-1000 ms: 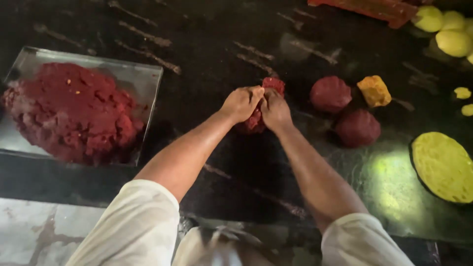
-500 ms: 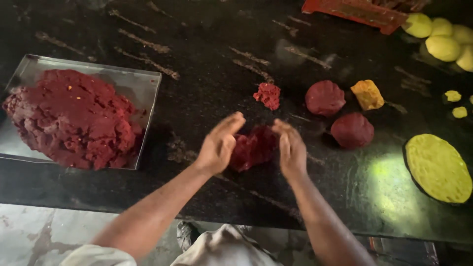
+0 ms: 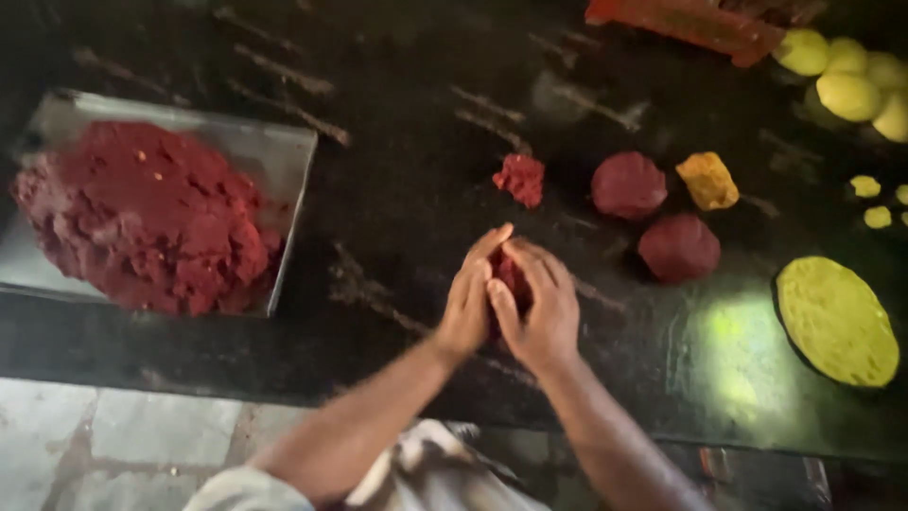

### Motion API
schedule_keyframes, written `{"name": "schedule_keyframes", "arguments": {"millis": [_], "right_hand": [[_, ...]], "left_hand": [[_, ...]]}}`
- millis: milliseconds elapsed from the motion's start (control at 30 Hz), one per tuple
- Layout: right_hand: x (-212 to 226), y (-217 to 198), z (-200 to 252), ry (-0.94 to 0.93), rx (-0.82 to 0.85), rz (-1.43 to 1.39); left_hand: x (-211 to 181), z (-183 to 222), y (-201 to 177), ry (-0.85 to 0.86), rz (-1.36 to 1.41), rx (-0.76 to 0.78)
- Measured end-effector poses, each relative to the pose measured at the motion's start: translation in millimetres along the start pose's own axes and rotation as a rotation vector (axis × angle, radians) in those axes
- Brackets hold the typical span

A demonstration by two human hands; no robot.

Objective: Shaping red-colored dough into balls on a bakery table.

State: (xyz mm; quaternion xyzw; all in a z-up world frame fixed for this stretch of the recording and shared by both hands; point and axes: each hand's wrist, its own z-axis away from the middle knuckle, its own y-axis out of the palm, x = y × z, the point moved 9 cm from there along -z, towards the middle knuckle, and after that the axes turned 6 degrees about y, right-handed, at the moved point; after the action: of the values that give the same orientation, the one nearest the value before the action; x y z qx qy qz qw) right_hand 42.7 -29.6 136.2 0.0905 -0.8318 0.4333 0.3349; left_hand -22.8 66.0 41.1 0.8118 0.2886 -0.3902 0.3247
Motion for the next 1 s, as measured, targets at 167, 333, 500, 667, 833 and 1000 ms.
{"name": "schedule_keyframes", "arguments": {"millis": [167, 333, 500, 667, 833, 1000], "right_hand": [[19.5, 8.0, 26.0, -0.108, 0.104, 0.415], [11.6, 35.6, 39.1, -0.189, 0.224, 0.483], [-65.4, 69.8, -100.2, -0.021, 0.219, 0.780], [-59.9, 69.3, -159.7, -0.049, 0.071, 0.762], [-26.4, 73.5, -48.0, 0.032, 0.255, 0.626], [54.2, 38.8, 72.9, -0.179, 0.214, 0.530]], "left_hand": [[-15.1, -1.9, -44.2, 0.106, -0.461, 0.042], [-45.7, 22.9, -98.5, 0.035, -0.563, -0.046], [-43.2, 21.1, -91.8, -0.003, -0.537, -0.038], [-46.9, 17.7, -77.8, 0.044, -0.473, -0.014], [-52.4, 13.6, -67.7, 0.104, -0.532, 0.005], [-89.6, 5.1, -31.5, 0.167, -0.481, 0.168]]}}
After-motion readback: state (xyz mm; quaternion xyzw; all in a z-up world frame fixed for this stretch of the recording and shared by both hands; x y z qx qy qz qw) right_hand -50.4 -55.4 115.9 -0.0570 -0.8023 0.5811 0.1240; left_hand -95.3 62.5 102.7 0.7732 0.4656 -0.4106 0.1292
